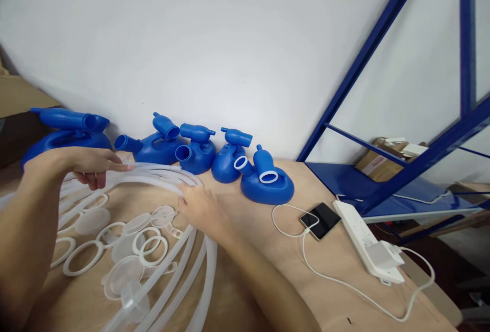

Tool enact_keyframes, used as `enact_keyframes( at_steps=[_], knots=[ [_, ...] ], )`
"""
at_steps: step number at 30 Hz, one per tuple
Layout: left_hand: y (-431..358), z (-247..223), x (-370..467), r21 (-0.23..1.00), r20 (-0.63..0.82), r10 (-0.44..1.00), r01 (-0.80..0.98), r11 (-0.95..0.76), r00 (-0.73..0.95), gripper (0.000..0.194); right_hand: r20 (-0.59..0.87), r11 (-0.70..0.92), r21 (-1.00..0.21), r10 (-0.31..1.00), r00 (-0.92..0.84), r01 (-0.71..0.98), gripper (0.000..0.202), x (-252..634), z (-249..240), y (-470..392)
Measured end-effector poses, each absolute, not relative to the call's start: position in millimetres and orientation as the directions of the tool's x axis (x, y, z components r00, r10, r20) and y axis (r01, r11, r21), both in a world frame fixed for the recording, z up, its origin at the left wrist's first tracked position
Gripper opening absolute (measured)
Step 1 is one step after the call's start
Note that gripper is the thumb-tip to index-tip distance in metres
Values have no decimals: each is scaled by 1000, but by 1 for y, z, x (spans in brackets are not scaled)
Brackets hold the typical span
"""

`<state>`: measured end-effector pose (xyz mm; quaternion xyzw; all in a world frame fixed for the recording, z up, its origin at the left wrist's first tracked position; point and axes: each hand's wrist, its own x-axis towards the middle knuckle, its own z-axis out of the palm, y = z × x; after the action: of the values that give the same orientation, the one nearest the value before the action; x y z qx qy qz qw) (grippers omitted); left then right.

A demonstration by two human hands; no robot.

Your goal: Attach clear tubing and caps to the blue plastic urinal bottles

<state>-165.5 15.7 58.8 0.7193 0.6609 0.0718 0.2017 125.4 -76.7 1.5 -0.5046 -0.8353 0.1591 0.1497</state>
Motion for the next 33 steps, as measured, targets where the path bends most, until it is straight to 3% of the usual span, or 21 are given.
enact_keyframes(
  at_steps=[2, 4, 9, 12, 17, 20, 23, 25, 27, 30, 33],
  knots=[
    [9, 69, -159, 401, -412, 910, 906, 136, 46, 88, 195, 430, -561, 899, -393, 707, 40, 137, 21, -83],
    [2, 79, -151, 457, -448, 891, 874, 166, 65, 96, 266, 437, -647, 897, -353, 624, 38, 147, 41, -92],
    [-15, 94, -139, 551, -244, 961, 834, 30, 127, 92, 337, 463, -680, 886, -319, 568, 36, 157, 74, -127],
    [-24, 100, -135, 585, -108, 986, 810, -39, 126, 91, 302, 472, -699, 876, -376, 538, 39, 164, 88, -147],
    [-43, 116, -120, 485, 163, 986, 873, -53, -31, 80, 140, 437, -785, 816, -561, 439, 75, 184, 103, -158],
    [-49, 120, -107, 459, 355, 927, 886, -59, -122, 58, 66, 444, -793, 743, -666, 417, 86, 197, 101, -148],
    [-43, 110, -92, 638, 550, 822, 709, -299, -148, 34, 83, 456, -795, 736, -672, 400, 81, 207, 97, -136],
    [-34, 99, -82, 751, 568, 819, 461, -474, -83, 44, 131, 474, -793, 746, -653, 382, 77, 213, 97, -132],
    [-25, 89, -69, 813, 515, 856, 286, -507, 54, 62, 180, 498, -771, 768, -615, 397, 69, 219, 101, -133],
    [-14, 75, -46, 819, 372, 882, 344, -459, 289, 70, 250, 509, -679, 838, -485, 529, 48, 231, 110, -138],
    [-1, 62, -20, 701, 305, 857, 511, -497, 415, 66, 260, 453, -621, 889, -377, 640, 45, 250, 114, -137]
  ],
)
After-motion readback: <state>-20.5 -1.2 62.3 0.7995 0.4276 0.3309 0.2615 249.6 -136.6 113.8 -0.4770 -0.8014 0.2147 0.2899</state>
